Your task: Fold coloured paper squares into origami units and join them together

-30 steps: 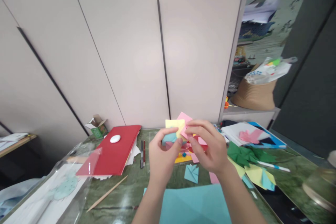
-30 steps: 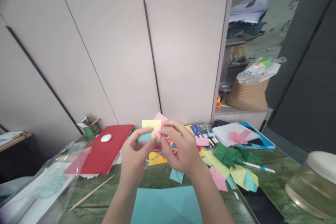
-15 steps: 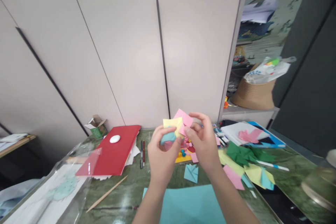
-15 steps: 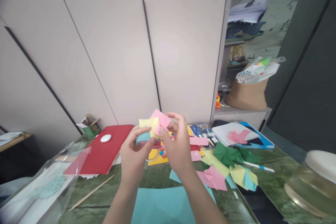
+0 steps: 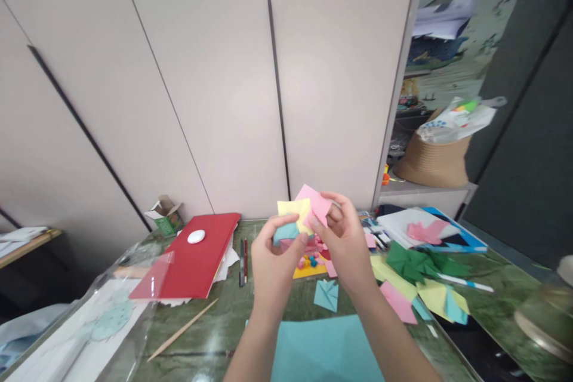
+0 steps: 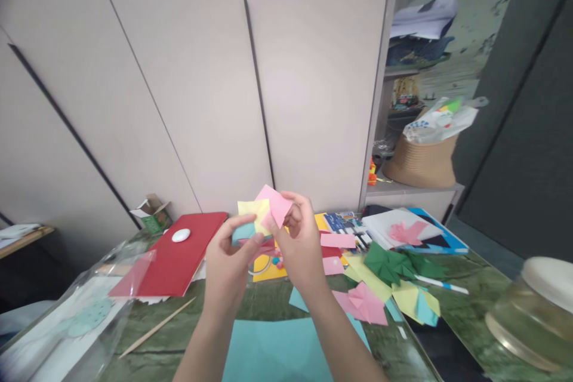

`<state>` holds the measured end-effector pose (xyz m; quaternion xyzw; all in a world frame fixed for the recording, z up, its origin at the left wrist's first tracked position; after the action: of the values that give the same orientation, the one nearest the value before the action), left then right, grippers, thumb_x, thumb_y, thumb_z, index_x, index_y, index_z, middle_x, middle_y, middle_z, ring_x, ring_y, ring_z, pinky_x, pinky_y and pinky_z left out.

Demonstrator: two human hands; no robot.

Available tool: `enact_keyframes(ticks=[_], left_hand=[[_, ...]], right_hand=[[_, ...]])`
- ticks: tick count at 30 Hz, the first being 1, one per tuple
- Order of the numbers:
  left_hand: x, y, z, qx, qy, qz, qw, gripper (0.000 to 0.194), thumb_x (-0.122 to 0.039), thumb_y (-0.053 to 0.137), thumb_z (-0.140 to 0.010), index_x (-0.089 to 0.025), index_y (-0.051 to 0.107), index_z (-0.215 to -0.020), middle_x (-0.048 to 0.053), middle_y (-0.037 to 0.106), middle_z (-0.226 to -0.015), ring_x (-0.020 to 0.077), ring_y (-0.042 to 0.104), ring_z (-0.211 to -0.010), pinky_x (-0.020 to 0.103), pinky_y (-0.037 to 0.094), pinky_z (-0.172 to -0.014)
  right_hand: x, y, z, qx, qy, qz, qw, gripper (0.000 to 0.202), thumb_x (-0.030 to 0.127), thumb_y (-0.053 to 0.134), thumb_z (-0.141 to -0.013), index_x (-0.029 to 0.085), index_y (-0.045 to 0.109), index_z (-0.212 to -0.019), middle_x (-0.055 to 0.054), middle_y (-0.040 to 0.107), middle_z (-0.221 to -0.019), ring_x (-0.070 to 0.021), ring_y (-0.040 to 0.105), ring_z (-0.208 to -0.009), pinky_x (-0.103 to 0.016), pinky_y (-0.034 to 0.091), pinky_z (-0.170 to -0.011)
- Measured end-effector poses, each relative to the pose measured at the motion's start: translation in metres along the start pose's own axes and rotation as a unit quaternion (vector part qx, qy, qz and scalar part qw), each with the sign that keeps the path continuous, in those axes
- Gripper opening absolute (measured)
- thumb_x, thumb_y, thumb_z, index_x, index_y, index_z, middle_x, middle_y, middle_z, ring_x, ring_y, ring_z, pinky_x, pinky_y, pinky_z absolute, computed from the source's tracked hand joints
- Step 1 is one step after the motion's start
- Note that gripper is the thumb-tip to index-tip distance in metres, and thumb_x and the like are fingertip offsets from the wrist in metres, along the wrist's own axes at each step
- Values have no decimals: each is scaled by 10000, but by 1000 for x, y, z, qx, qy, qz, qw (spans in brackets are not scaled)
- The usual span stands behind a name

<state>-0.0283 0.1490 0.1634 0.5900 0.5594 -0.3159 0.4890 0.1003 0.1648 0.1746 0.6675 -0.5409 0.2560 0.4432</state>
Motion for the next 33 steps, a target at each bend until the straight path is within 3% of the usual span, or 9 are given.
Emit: enact_keyframes(ticks=[3, 5, 10, 14, 20, 24, 28, 33], left_hand=[[5, 2, 0, 15, -27, 24, 999, 308, -245, 733, -682, -185, 629, -965, 3, 667, -737, 120, 636, -542, 190, 487, -474], [7, 2, -1, 21, -39, 32, 999, 331, -250, 745, -669, -178, 627, -970, 6, 669, -711, 118, 621, -516, 192, 473, -454], [4, 1, -2, 22, -28, 57, 998, 292, -214, 739, -671, -175, 637, -942, 14, 672, -778, 132, 635, -623, 229, 526, -559], [4, 1, -3, 25, -29, 59, 997, 306, -214, 745, -667, -170, 638, -951, 21, 678, -808, 130, 640, -632, 249, 538, -616], [8, 4, -1, 28, -43, 76, 996, 326, -217, 748, -668, -178, 627, -967, 20, 689, -766, 157, 661, -626, 261, 540, -576], [7, 2, -1, 16, -44, 89, 995, 333, -217, 747, -669, -175, 630, -978, 22, 694, -784, 142, 653, -622, 245, 530, -572], [5, 3, -3, 8, -47, 122, 991, 331, -201, 757, -642, -166, 645, -951, 13, 689, -778, 129, 644, -634, 240, 525, -601], [7, 2, -3, 3, -65, 134, 989, 377, -214, 767, -622, -155, 642, -972, 29, 692, -763, 142, 651, -620, 245, 521, -582]], right_hand=[[-9, -1, 0, 0, 41, -41, 998, 545, 347, 660, -762, 260, 393, -1229, -46, 652, -979, -160, 627, -726, -248, 498, -558], [-16, 1, 1, 20, 80, -54, 995, 505, 373, 632, -785, 253, 424, -1230, -53, 652, -977, -140, 598, -631, -230, 459, -481], [-25, 6, 1, 73, 145, -89, 983, 281, 402, 645, -777, 179, 613, -944, -27, 611, -780, -88, 475, -511, -210, 380, -432], [-21, 2, -1, 61, 127, -72, 987, 244, 382, 678, -744, 174, 631, -862, -8, 576, -701, -91, 452, -515, -215, 379, -453], [-16, 3, -2, 37, 94, -95, 990, 187, 321, 694, -733, 192, 659, -864, 6, 597, -722, -97, 494, -584, -222, 425, -549], [-18, -1, -2, 21, 119, -77, 990, 208, 363, 712, -707, 167, 648, -735, 62, 480, -508, -60, 383, -423, -190, 321, -399], [-17, -7, -2, 19, 113, -31, 993, 296, 409, 694, -720, 164, 574, -604, 43, 520, -486, -68, 432, -405, -192, 328, -386], [-17, -11, -2, 2, 79, 22, 997, 334, 426, 669, -746, 171, 534, -578, 67, 430, -459, -62, 376, -413, -191, 319, -396]])
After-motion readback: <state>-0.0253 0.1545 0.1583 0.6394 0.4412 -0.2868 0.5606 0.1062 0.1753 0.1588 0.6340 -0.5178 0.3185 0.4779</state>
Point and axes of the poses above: each hand's wrist, its own z-axis away from the middle knuckle, its own y-axis out of the palm, x = y × z, the point moved 7 cm from there along -z, towards the middle knuckle
